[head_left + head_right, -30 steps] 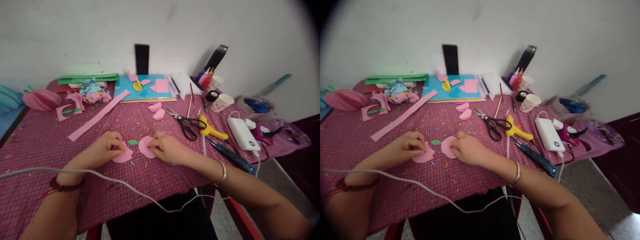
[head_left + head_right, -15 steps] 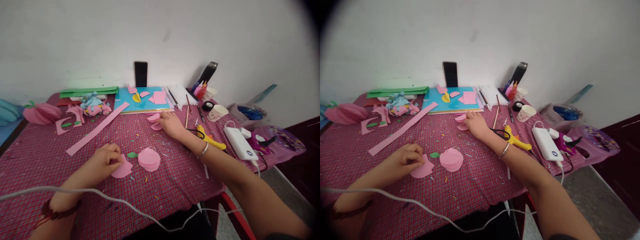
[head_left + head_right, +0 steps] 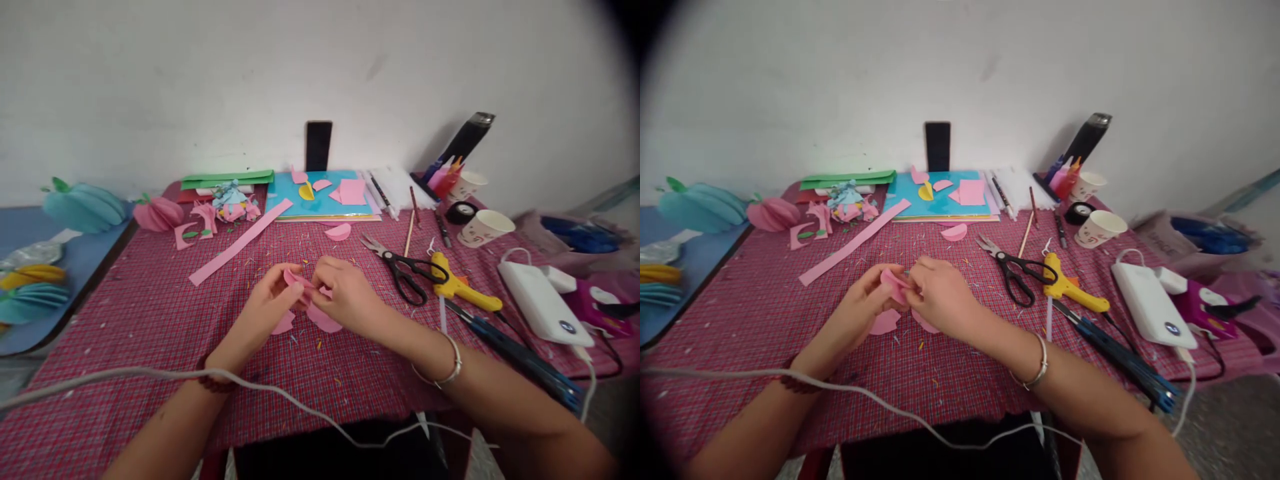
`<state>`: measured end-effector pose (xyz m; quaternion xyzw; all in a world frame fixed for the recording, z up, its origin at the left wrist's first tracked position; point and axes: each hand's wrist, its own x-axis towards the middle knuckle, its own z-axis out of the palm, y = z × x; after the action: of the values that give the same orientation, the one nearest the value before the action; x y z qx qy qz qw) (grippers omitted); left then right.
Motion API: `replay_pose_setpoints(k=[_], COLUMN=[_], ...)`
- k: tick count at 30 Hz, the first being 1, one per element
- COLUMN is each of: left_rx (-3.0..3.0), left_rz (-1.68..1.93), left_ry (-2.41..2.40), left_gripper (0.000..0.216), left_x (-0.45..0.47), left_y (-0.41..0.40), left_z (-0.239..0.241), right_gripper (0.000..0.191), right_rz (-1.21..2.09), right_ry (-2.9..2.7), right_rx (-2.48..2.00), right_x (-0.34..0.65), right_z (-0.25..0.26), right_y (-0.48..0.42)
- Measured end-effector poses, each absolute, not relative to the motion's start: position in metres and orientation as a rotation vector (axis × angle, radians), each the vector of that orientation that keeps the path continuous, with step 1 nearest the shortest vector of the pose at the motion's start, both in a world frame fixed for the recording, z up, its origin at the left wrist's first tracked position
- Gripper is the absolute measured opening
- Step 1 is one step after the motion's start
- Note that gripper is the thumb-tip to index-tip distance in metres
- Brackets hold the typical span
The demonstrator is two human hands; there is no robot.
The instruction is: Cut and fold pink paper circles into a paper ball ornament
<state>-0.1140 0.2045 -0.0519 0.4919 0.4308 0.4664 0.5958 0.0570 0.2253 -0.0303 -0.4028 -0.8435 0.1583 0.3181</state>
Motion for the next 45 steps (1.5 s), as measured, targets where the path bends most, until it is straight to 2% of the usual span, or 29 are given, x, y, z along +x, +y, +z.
replay_pose_setpoints(k=[5, 11, 14, 17, 19, 21, 23, 26, 28, 31, 33, 40, 45], left_rx=[1.198, 1.117, 1.071, 1.002, 1.022, 1.097, 1.158, 1.147, 1.09, 1.036, 1.031, 0.999, 0.882], left_rz=[1.027, 1.05, 1.045, 0.977, 0.949, 0.958, 0.972, 1.031, 1.107, 1.169, 1.164, 1.285, 1.534], left_ry=[1.082, 1.061, 1.0, 0.894, 0.867, 0.945, 1.073, 1.108, 1.036, 0.94, 0.912, 1.013, 1.02], left_gripper=[0.015, 0.033, 0.033, 0.019, 0.024, 0.026, 0.016, 0.008, 0.007, 0.014, 0.019, 0.009, 0.012], left_x=[-0.116, -0.118, -0.118, -0.12, -0.122, -0.124, -0.125, -0.127, -0.127, -0.125, -0.123, -0.135, -0.171], left_y=[0.205, 0.208, 0.208, 0.208, 0.208, 0.209, 0.21, 0.212, 0.212, 0.211, 0.21, 0.212, 0.224], left_z=[-0.043, -0.045, -0.047, -0.046, -0.045, -0.045, -0.046, -0.048, -0.047, -0.044, -0.04, -0.026, -0.015], right_gripper=[0.025, 0.021, 0.013, 0.008, 0.006, 0.005, 0.004, 0.005, 0.007, 0.008, 0.008, 0.009, 0.017], right_rz=[0.748, 1.087, 1.055, 0.877, 0.749, 0.662, 0.625, 0.727, 0.927, 1.225, 1.302, 1.42, 1.174], right_ry=[-2.054, -1.894, -1.859, -1.933, -2.016, -2.102, -2.156, -2.107, -1.997, -1.794, -1.709, -1.766, -1.958], right_rx=[-1.07, -1.08, -1.1, -1.165, -1.208, -1.218, -1.201, -1.148, -1.043, -0.866, -0.843, -0.805, -0.939], right_x=[0.062, 0.068, 0.066, 0.065, 0.065, 0.065, 0.065, 0.065, 0.065, 0.065, 0.065, 0.063, 0.082], right_z=[-0.029, -0.035, -0.039, -0.039, -0.036, -0.033, -0.03, -0.028, -0.028, -0.029, -0.027, -0.012, -0.022], right_y=[0.225, 0.228, 0.229, 0.227, 0.224, 0.221, 0.219, 0.22, 0.223, 0.226, 0.228, 0.223, 0.218])
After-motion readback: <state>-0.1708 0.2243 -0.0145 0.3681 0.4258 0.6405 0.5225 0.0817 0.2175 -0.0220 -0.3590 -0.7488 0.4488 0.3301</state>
